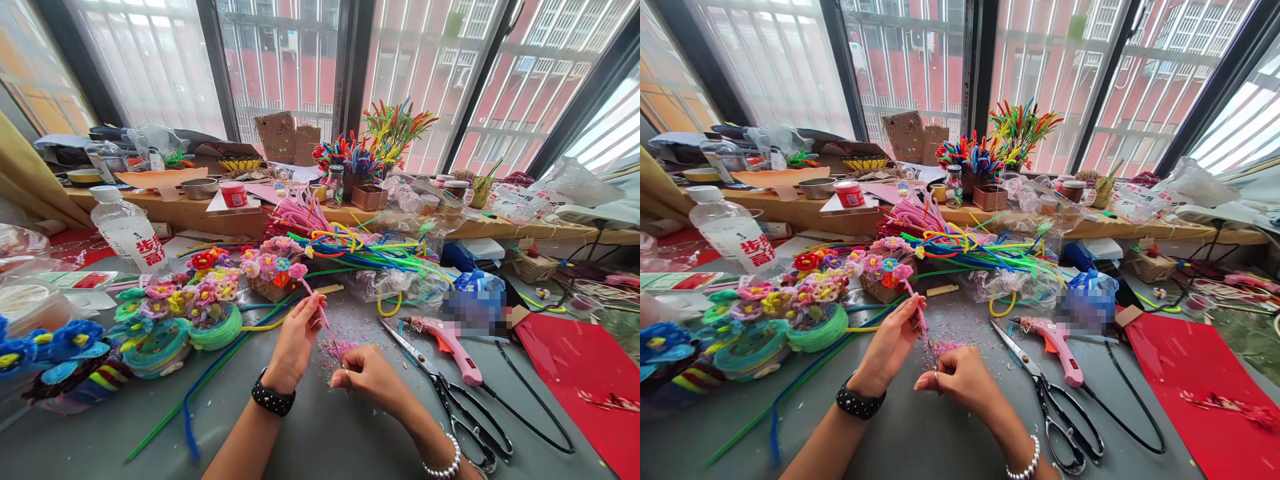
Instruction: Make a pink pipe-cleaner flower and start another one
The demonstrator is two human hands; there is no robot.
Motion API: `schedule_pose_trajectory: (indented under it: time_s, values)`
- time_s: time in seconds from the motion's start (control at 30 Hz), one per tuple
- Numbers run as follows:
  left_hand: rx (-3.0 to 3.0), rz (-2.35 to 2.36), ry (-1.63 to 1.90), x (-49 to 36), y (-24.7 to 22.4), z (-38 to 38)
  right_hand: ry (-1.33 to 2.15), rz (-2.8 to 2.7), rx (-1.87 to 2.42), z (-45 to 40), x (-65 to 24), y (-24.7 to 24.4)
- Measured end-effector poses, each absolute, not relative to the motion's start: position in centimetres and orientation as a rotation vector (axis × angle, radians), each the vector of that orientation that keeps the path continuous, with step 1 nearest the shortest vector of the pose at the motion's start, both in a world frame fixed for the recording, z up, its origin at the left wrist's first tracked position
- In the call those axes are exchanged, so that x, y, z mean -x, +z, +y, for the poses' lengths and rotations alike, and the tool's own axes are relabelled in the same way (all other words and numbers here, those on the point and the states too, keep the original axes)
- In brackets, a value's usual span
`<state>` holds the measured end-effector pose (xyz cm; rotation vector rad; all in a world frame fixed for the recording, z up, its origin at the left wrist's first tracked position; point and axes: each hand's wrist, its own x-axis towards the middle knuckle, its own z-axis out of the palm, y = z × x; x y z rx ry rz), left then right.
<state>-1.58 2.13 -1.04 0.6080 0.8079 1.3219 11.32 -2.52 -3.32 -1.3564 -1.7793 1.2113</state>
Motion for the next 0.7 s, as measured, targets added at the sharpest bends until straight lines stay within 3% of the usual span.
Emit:
schedule_pose_trajectory:
  time_s: [0.7]
  values:
    - [-0.613, 0.837, 1.355, 1.1, -1.52, 2.09, 1.284, -1.633, 1.313, -2.45, -10.71, -3.41]
